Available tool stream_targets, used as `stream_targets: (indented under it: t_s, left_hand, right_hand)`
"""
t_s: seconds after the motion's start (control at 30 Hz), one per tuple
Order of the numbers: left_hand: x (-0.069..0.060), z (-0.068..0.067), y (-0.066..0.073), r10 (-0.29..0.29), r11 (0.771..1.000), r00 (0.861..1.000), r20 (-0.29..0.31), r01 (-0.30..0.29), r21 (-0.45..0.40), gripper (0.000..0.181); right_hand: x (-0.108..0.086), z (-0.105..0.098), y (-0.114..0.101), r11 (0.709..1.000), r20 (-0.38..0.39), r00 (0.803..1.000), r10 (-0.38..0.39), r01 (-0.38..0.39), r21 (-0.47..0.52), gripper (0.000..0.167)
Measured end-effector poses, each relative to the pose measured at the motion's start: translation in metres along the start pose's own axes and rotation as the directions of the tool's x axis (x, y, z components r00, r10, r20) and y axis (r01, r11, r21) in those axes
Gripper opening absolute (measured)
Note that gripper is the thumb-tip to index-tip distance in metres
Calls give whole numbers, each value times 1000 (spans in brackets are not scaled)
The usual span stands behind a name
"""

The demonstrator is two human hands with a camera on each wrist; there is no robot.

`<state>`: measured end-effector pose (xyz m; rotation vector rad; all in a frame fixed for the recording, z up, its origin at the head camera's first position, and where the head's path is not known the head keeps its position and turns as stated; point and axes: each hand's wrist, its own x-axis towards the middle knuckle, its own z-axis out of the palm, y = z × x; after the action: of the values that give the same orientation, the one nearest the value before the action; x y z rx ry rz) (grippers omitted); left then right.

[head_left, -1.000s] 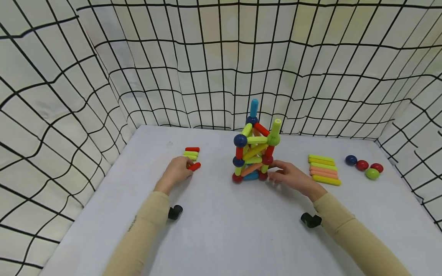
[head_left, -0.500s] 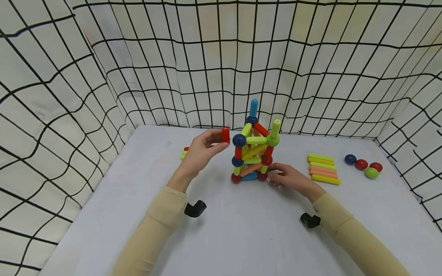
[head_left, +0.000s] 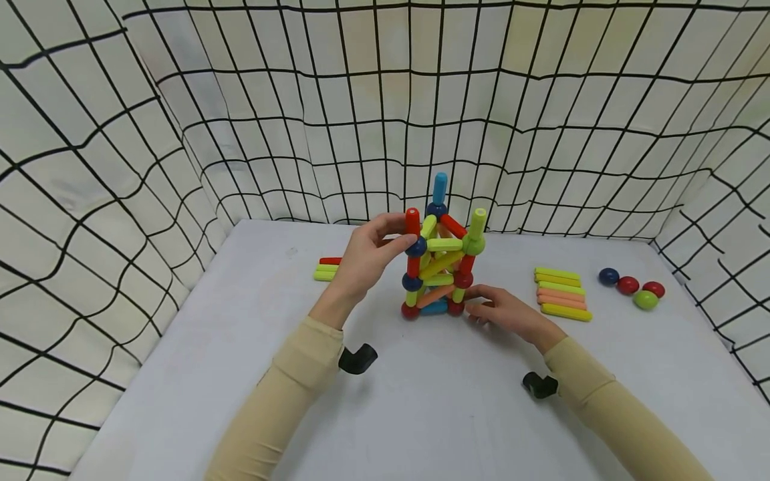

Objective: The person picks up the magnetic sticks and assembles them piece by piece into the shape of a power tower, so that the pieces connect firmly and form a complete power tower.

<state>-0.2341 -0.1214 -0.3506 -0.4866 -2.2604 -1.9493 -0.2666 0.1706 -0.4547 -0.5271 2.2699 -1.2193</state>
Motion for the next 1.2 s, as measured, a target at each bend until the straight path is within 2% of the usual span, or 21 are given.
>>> stream_targets:
  t_s: [0.2, 0.6, 0.87, 1.0, 1.2]
  left_hand:
    - [0, 2, -1, -10, 1000, 1000, -1, 10, 22, 40]
    - [2, 8, 0, 41, 991, 999, 22, -44, 127, 39]
    - [-1, 7, -4, 30, 995, 1000, -3, -30, 95, 35]
    - [0, 7, -3, 25, 996, 1000, 13, -26, 90, 38]
    - [0, 6, -2, -39, 998, 999, 18, 38, 56, 41]
  right_hand:
    - [1, 0, 2, 1000, -1, 1000, 9, -9, -4, 47]
    - [0, 2, 1, 1000, -5, 1000, 18, -18, -2, 48]
    - [2, 2, 0, 1000, -3, 1000, 25, -25, -12, 46]
    - [2, 2, 0, 1000, 1, 1000, 21, -21, -10, 47]
    - [2, 2, 0, 1000, 2, 1000, 22, -22, -15, 48]
